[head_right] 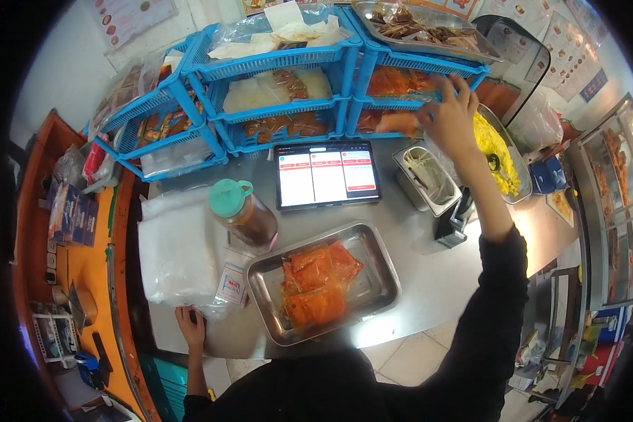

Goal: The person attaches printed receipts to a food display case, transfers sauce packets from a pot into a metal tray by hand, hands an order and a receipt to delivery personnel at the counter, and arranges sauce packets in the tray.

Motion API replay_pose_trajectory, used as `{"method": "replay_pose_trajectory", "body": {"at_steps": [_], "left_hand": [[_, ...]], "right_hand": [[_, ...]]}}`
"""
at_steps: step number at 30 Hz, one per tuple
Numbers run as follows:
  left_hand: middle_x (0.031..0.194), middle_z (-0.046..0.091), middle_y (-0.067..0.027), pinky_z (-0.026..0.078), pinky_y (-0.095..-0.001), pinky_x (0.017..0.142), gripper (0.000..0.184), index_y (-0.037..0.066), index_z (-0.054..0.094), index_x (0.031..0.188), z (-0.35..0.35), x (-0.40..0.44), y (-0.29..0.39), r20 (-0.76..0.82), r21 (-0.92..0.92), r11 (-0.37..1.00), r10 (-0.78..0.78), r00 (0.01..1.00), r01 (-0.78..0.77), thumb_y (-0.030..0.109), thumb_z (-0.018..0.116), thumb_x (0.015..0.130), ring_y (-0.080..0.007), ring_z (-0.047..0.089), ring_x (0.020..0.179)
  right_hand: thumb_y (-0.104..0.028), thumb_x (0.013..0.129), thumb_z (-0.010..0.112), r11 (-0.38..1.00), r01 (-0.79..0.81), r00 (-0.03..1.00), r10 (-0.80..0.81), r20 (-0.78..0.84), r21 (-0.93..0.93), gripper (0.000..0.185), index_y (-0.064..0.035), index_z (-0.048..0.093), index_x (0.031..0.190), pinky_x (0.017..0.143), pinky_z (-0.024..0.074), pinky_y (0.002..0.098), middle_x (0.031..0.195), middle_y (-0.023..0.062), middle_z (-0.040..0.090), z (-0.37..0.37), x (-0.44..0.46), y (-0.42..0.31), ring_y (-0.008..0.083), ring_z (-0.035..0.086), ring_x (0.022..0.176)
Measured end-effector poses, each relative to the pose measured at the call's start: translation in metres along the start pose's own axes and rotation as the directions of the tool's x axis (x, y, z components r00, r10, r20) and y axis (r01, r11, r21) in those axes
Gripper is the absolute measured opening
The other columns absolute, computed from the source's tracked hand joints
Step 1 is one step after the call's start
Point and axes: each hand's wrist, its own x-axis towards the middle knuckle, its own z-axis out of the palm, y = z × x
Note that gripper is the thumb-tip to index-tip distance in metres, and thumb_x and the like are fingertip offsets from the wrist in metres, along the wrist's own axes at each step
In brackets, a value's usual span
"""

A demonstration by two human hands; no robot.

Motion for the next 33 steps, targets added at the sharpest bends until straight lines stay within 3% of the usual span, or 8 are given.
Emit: {"method": "replay_pose_trajectory", "body": {"at_steps": [3,10,15,16,19,23,30,33], "left_hand": [[0.085,0.040,-0.0177,0.034,-0.0392,0.075,0.015,-0.003,0.045,0.082,-0.002,-0.002,-0.001,0.055,0.015,1.000,-0.023,0.998,0.022,0.004,0.051,0.070,-0.0332,0.041,0.082],[0.081,0.041,-0.0168,0.034,-0.0404,0.070,0.013,-0.001,0.045,0.077,-0.001,-0.001,-0.001,0.021,0.023,0.999,-0.031,0.999,0.031,0.008,0.053,0.070,-0.0330,0.041,0.078],[0.086,0.040,-0.0187,0.034,-0.0399,0.077,0.015,-0.002,0.044,0.082,-0.004,-0.001,0.002,0.090,0.012,0.998,-0.064,0.994,0.063,0.005,0.051,0.071,-0.0350,0.041,0.084],[0.086,0.040,-0.0187,0.033,-0.0401,0.077,0.015,-0.002,0.044,0.082,-0.003,-0.001,0.001,0.083,0.028,0.998,-0.056,0.995,0.054,0.005,0.051,0.071,-0.0350,0.040,0.085],[0.084,0.040,-0.0178,0.034,-0.0402,0.074,0.015,-0.001,0.044,0.082,-0.001,-0.002,-0.003,0.055,0.036,0.999,-0.026,0.998,0.024,0.006,0.051,0.071,-0.0339,0.041,0.082],[0.082,0.041,-0.0167,0.034,-0.0399,0.071,0.015,0.000,0.045,0.081,0.000,-0.001,-0.002,0.022,0.011,1.000,-0.011,1.000,0.011,0.008,0.052,0.070,-0.0327,0.041,0.079],[0.082,0.041,-0.0165,0.034,-0.0397,0.071,0.013,0.000,0.046,0.079,-0.001,0.000,-0.002,0.030,-0.019,1.000,-0.022,0.999,0.023,0.008,0.052,0.070,-0.0328,0.041,0.079],[0.081,0.041,-0.0167,0.034,-0.0398,0.070,0.013,0.000,0.046,0.079,-0.001,0.000,-0.002,0.024,-0.004,1.000,0.003,1.000,-0.003,0.008,0.052,0.070,-0.0330,0.041,0.078]], "right_hand": [[-0.019,0.063,0.064,1.000,0.007,0.995,-0.008,-0.104,-0.005,0.019,-0.0161,0.063,0.081,0.090,0.0222,0.0471,0.119,0.0045,0.037,0.011,-0.003,-0.004,0.0320,0.026,0.113],[-0.027,0.059,0.063,0.888,0.191,0.866,-0.353,0.355,0.417,0.020,-0.0128,0.063,0.073,0.085,0.0260,0.0491,0.114,0.0130,0.038,0.045,-0.154,-0.102,0.0349,0.030,0.105],[-0.025,0.060,0.062,0.875,-0.167,0.875,-0.081,0.477,0.454,0.019,-0.0078,0.064,0.066,0.086,0.0227,0.0461,0.112,0.0128,0.038,0.063,-0.210,-0.158,0.0345,0.028,0.105],[-0.020,0.064,0.059,0.880,-0.209,0.837,-0.065,0.543,0.426,0.016,-0.0170,0.063,0.079,0.086,0.0219,0.0476,0.110,0.0113,0.037,0.059,-0.210,-0.159,0.0343,0.026,0.104],[-0.018,0.063,0.058,0.883,-0.284,0.834,0.035,0.550,0.374,0.014,-0.0150,0.063,0.076,0.085,0.0225,0.0478,0.111,0.0119,0.037,0.057,-0.211,-0.162,0.0348,0.027,0.104],[-0.015,0.058,0.058,0.854,-0.326,0.837,0.062,0.543,0.405,0.012,-0.0063,0.062,0.065,0.085,0.0217,0.0473,0.109,0.0133,0.038,0.056,-0.215,-0.164,0.0367,0.026,0.105],[-0.019,0.057,0.062,0.872,-0.270,0.849,0.017,0.527,0.407,0.005,-0.0164,0.062,0.060,0.085,0.0236,0.0462,0.103,0.0064,0.040,0.009,-0.128,-0.095,0.0327,0.028,0.104],[-0.025,0.059,0.066,0.871,-0.359,0.917,0.262,0.301,0.336,0.016,-0.0115,0.062,0.066,0.086,0.0256,0.0470,0.104,0.0091,0.042,0.038,-0.069,-0.024,0.0344,0.031,0.104]]}}
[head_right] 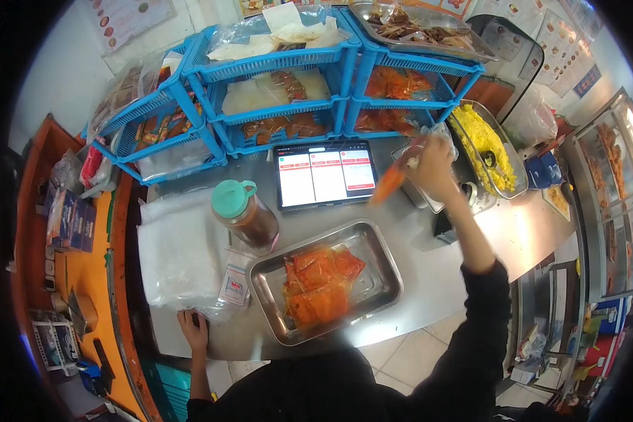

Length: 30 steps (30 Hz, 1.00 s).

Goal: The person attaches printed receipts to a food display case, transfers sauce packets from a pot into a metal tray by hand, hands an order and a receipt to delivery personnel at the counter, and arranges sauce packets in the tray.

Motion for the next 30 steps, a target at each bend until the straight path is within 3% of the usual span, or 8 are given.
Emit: {"method": "replay_pose_trajectory", "body": {"at_steps": [3,7,10,11,12,13,22,30], "left_hand": [[0.081,0.041,-0.0172,0.034,-0.0398,0.070,0.014,-0.001,0.046,0.079,0.000,-0.001,0.000,-0.010,0.012,1.000,0.019,1.000,-0.019,0.008,0.052,0.070,-0.0331,0.041,0.078],[0.081,0.041,-0.0175,0.034,-0.0398,0.070,0.014,-0.001,0.046,0.079,0.000,0.000,0.004,-0.003,-0.025,0.999,-0.038,0.999,0.038,0.008,0.052,0.070,-0.0329,0.041,0.078],[0.081,0.041,-0.0172,0.034,-0.0398,0.070,0.014,-0.001,0.045,0.079,0.000,0.001,0.002,0.011,-0.009,0.999,-0.038,0.999,0.038,0.008,0.052,0.070,-0.0328,0.041,0.078],[0.081,0.040,-0.0170,0.034,-0.0398,0.070,0.015,-0.001,0.045,0.079,0.000,0.001,0.002,0.013,-0.004,1.000,-0.029,1.000,0.029,0.008,0.052,0.069,-0.0328,0.041,0.078],[0.081,0.040,-0.0170,0.034,-0.0398,0.070,0.015,-0.001,0.045,0.079,0.000,0.000,0.001,0.014,0.001,0.999,-0.034,0.999,0.034,0.008,0.052,0.069,-0.0328,0.041,0.078],[0.081,0.040,-0.0169,0.034,-0.0397,0.070,0.015,-0.001,0.045,0.079,0.000,0.000,0.000,0.004,0.016,1.000,-0.010,1.000,0.010,0.008,0.052,0.069,-0.0327,0.041,0.078],[0.088,0.040,-0.0187,0.034,-0.0399,0.078,0.016,-0.002,0.044,0.083,-0.002,-0.002,0.003,0.063,0.037,0.997,-0.070,0.996,0.068,0.005,0.051,0.071,-0.0347,0.041,0.085],[0.083,0.040,-0.0174,0.034,-0.0398,0.071,0.014,-0.001,0.045,0.080,0.002,-0.001,0.000,-0.002,0.025,1.000,-0.010,1.000,0.010,0.007,0.051,0.070,-0.0336,0.041,0.079]], "right_hand": [[-0.037,0.064,0.062,0.886,-0.294,0.942,0.205,0.267,0.358,0.039,-0.0073,0.062,0.091,0.086,0.0274,0.0474,0.099,0.0162,0.054,-0.047,0.079,0.012,0.0314,0.046,0.096],[-0.040,0.070,0.058,0.838,-0.427,0.902,0.368,0.227,0.340,0.030,-0.0189,0.063,0.091,0.088,0.0281,0.0434,0.098,0.0124,0.056,-0.017,0.094,0.041,0.0311,0.048,0.096],[-0.038,0.067,0.062,0.984,-0.008,0.988,-0.020,0.155,0.177,0.031,-0.0204,0.060,0.092,0.089,0.0264,0.0449,0.109,0.0130,0.047,0.024,0.025,0.031,0.0375,0.035,0.105],[-0.036,0.065,0.062,0.986,-0.140,0.982,0.127,0.137,0.086,0.031,-0.0222,0.059,0.092,0.087,0.0278,0.0458,0.106,0.0104,0.046,0.030,-0.011,-0.001,0.0351,0.036,0.104],[-0.035,0.066,0.061,0.951,0.269,0.907,-0.196,0.372,-0.155,0.030,-0.0189,0.059,0.092,0.084,0.0288,0.0466,0.102,0.0093,0.045,0.069,-0.043,0.018,0.0353,0.034,0.102],[-0.034,0.069,0.058,0.930,0.364,0.788,-0.275,0.551,-0.057,0.028,-0.0139,0.060,0.088,0.081,0.0291,0.0460,0.103,0.0090,0.044,0.051,-0.071,-0.016,0.0354,0.034,0.097],[-0.023,0.065,0.056,0.995,0.100,0.872,-0.089,0.482,0.002,0.017,-0.0099,0.063,0.073,0.079,0.0272,0.0422,0.104,0.0135,0.041,0.096,-0.160,-0.057,0.0323,0.032,0.095],[-0.021,0.063,0.058,0.979,0.202,0.892,-0.197,0.407,0.033,0.021,-0.0031,0.059,0.073,0.075,0.0289,0.0443,0.102,0.0120,0.042,0.067,-0.140,-0.056,0.0328,0.034,0.093]]}}
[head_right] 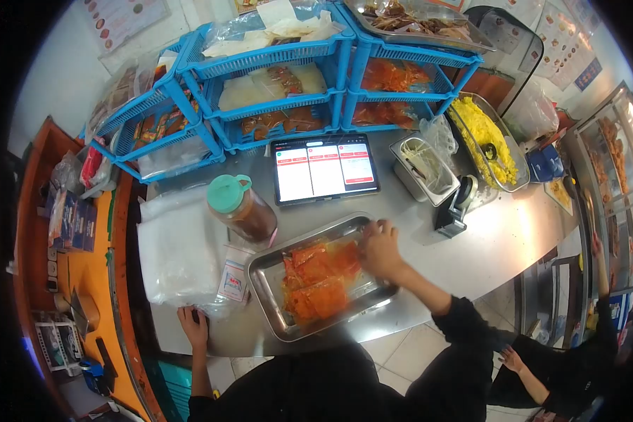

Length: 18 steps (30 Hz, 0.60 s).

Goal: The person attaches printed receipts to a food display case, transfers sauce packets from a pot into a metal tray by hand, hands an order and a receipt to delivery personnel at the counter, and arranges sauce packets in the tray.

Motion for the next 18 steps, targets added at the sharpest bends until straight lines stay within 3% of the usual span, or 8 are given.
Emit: {"method": "replay_pose_trajectory", "body": {"at_steps": [4,6,7,10,12,13,16,18], "left_hand": [[0.083,0.041,-0.0178,0.034,-0.0406,0.071,0.015,-0.001,0.045,0.080,-0.001,0.000,-0.001,0.003,-0.016,1.000,0.003,1.000,-0.003,0.008,0.051,0.070,-0.0337,0.041,0.079],[0.083,0.041,-0.0180,0.034,-0.0408,0.071,0.015,-0.001,0.045,0.080,-0.001,-0.001,-0.001,0.006,-0.017,1.000,0.003,1.000,-0.003,0.008,0.051,0.070,-0.0339,0.041,0.079],[0.083,0.041,-0.0181,0.034,-0.0409,0.071,0.015,-0.001,0.046,0.080,0.000,-0.002,-0.002,0.001,-0.016,1.000,-0.008,1.000,0.008,0.008,0.051,0.070,-0.0339,0.041,0.079],[0.084,0.041,-0.0182,0.035,-0.0410,0.071,0.015,-0.001,0.046,0.080,-0.001,0.000,0.004,-0.001,-0.021,1.000,-0.018,1.000,0.018,0.008,0.051,0.070,-0.0341,0.041,0.080],[0.084,0.042,-0.0182,0.035,-0.0411,0.071,0.014,-0.001,0.046,0.080,-0.002,0.001,0.004,0.001,-0.026,0.999,-0.019,1.000,0.019,0.008,0.051,0.070,-0.0341,0.041,0.080],[0.085,0.042,-0.0182,0.035,-0.0411,0.071,0.015,-0.001,0.046,0.080,0.000,0.000,0.001,-0.001,-0.022,1.000,-0.014,1.000,0.014,0.008,0.051,0.070,-0.0341,0.041,0.081],[0.085,0.041,-0.0181,0.034,-0.0411,0.072,0.015,-0.001,0.046,0.081,-0.003,0.000,0.003,0.006,-0.023,1.000,-0.018,1.000,0.018,0.008,0.051,0.071,-0.0340,0.041,0.081],[0.084,0.041,-0.0181,0.034,-0.0410,0.072,0.015,-0.001,0.046,0.081,-0.003,0.000,0.005,0.010,-0.031,0.999,-0.023,1.000,0.023,0.008,0.051,0.071,-0.0340,0.041,0.081]], "right_hand": [[-0.021,0.058,0.061,0.988,-0.156,0.985,0.154,-0.080,-0.008,0.027,-0.0109,0.059,0.082,0.079,0.0294,0.0463,0.095,0.0129,0.047,-0.074,0.058,0.046,0.0355,0.035,0.097],[-0.025,0.059,0.060,0.966,-0.226,0.927,0.252,-0.277,0.124,0.020,-0.0156,0.063,0.077,0.085,0.0262,0.0481,0.097,0.0112,0.051,-0.104,0.102,0.092,0.0378,0.038,0.097],[-0.032,0.064,0.058,0.906,-0.373,0.904,0.404,-0.141,0.201,0.028,-0.0190,0.063,0.089,0.087,0.0239,0.0463,0.093,0.0124,0.056,-0.137,0.127,0.102,0.0359,0.045,0.093],[-0.038,0.067,0.056,0.967,-0.231,0.956,0.246,-0.161,0.106,0.038,-0.0225,0.057,0.102,0.090,0.0210,0.0445,0.093,0.0125,0.058,-0.160,0.178,0.161,0.0322,0.048,0.094],[-0.042,0.067,0.057,0.785,-0.224,0.815,0.476,-0.330,0.578,0.040,-0.0229,0.058,0.102,0.092,0.0193,0.0433,0.096,0.0117,0.058,-0.175,0.183,0.151,0.0266,0.047,0.100],[-0.044,0.066,0.057,0.735,-0.218,0.783,0.525,-0.335,0.642,0.043,-0.0230,0.057,0.103,0.093,0.0194,0.0436,0.098,0.0122,0.057,-0.177,0.176,0.145,0.0289,0.046,0.102],[-0.046,0.065,0.058,0.848,-0.406,0.819,0.503,-0.277,0.341,0.043,-0.0245,0.058,0.102,0.093,0.0198,0.0452,0.106,0.0119,0.053,-0.143,0.162,0.152,0.0340,0.040,0.107],[-0.045,0.065,0.057,0.843,-0.463,0.806,0.529,-0.267,0.274,0.041,-0.0257,0.058,0.102,0.093,0.0197,0.0463,0.111,0.0125,0.049,-0.123,0.141,0.124,0.0372,0.035,0.109]]}}
